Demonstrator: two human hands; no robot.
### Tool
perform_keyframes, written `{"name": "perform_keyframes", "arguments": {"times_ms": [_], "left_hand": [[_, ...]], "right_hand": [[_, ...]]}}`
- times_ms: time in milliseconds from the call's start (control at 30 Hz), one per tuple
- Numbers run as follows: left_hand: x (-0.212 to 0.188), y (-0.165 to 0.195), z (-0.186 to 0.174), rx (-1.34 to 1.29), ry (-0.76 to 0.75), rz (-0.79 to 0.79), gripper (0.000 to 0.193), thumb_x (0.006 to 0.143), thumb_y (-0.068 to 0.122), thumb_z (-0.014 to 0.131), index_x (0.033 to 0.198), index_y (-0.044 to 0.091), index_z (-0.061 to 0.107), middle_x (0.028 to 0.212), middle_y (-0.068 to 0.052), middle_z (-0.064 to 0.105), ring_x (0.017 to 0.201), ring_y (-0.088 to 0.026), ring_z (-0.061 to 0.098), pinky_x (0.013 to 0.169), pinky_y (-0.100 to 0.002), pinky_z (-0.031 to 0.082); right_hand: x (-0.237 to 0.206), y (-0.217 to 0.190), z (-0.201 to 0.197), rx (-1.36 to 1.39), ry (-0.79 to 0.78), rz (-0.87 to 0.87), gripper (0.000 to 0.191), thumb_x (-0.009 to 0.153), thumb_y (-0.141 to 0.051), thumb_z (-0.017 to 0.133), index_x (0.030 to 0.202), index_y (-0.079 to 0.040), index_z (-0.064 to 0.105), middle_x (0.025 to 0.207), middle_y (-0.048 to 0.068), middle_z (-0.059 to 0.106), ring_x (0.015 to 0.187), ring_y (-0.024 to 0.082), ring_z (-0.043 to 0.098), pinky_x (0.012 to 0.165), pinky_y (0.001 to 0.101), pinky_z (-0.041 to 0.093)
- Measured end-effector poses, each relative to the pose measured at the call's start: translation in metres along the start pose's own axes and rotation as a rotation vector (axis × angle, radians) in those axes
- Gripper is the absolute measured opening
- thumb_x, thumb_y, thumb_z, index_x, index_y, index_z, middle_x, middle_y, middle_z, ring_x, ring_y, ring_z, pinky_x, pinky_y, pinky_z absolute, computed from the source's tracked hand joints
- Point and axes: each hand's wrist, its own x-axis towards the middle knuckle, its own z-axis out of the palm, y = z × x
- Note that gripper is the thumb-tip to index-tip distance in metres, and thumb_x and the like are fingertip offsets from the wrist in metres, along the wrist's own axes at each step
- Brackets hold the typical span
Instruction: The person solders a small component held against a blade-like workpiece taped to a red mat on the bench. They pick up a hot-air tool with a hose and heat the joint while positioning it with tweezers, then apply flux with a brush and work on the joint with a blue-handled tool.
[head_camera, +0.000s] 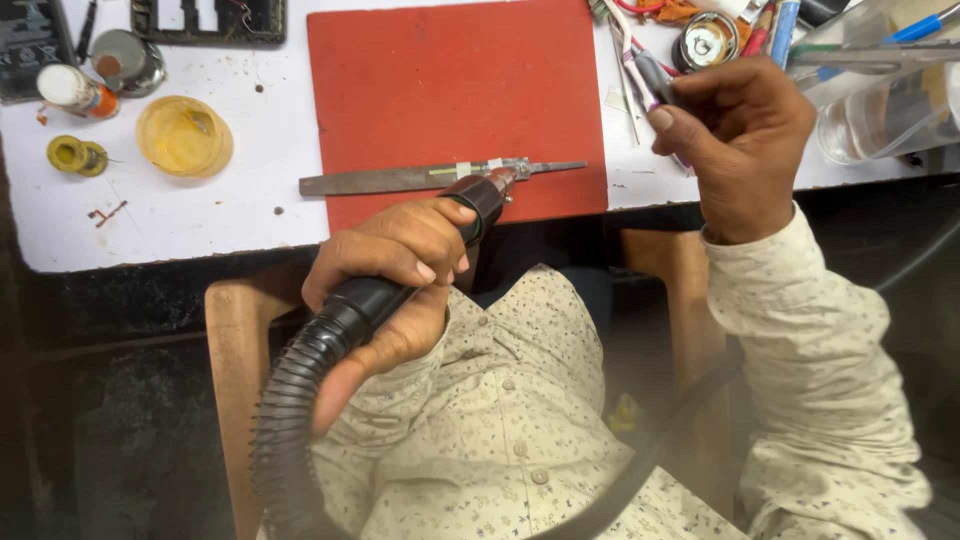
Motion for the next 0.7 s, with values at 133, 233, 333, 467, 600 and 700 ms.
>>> {"name": "perform_keyframes", "arguments": {"times_ms": [133,233,333,467,600,700], "left_hand": [[-0.002,-0.006,0.005,0.014,-0.03,0.047,0.092,0.067,0.091,0.04,0.091,0.002,0.054,0.061,-0.01,0.053,0.05,-0.026,0.055,0.066,-0.048,0.06],[-0.003,-0.007,0.008,0.027,-0.018,0.099,0.091,0.068,0.089,0.037,0.089,0.003,0.054,0.06,-0.01,0.054,0.05,-0.026,0.057,0.063,-0.046,0.061],[-0.004,-0.007,0.009,0.046,-0.029,0.14,0.092,0.068,0.091,0.036,0.088,0.003,0.053,0.058,-0.01,0.053,0.048,-0.025,0.056,0.062,-0.046,0.06],[-0.004,-0.007,0.009,0.048,-0.045,0.141,0.093,0.068,0.092,0.034,0.088,0.003,0.052,0.057,-0.01,0.053,0.047,-0.024,0.055,0.06,-0.046,0.06],[-0.008,-0.006,0.009,0.047,-0.029,0.105,0.094,0.068,0.093,0.033,0.089,0.003,0.051,0.058,-0.01,0.053,0.047,-0.025,0.054,0.06,-0.045,0.059],[-0.009,-0.007,0.006,0.062,0.002,0.124,0.093,0.069,0.093,0.032,0.088,0.004,0.052,0.056,-0.009,0.053,0.044,-0.023,0.054,0.055,-0.042,0.06]], "right_hand": [[-0.017,0.027,0.012,0.085,0.123,0.065,0.023,0.101,0.005,0.076,0.118,0.002,0.062,0.102,0.009,0.071,0.082,0.012,0.067,0.074,0.0247,0.056],[-0.022,0.045,0.026,0.045,0.096,0.019,0.024,0.103,0.003,0.076,0.123,0.004,0.064,0.103,0.006,0.067,0.086,0.008,0.063,0.077,0.0209,0.052],[-0.023,0.052,0.034,-0.084,0.093,-0.068,0.02,0.107,0.0,0.073,0.126,0.004,0.068,0.103,0.005,0.066,0.085,0.007,0.06,0.076,0.0193,0.049],[-0.024,0.049,0.039,-0.266,0.139,-0.167,0.02,0.104,0.001,0.075,0.123,0.004,0.071,0.107,0.008,0.067,0.085,0.009,0.059,0.072,0.0203,0.047],[-0.02,0.043,0.037,-0.33,0.094,-0.234,0.023,0.103,0.003,0.077,0.125,0.002,0.071,0.11,0.011,0.069,0.098,0.014,0.067,0.08,0.0241,0.054],[-0.014,0.041,0.032,-0.396,0.036,-0.337,0.023,0.1,0.006,0.079,0.121,0.0,0.073,0.11,0.012,0.072,0.101,0.019,0.069,0.084,0.0279,0.055]]}}
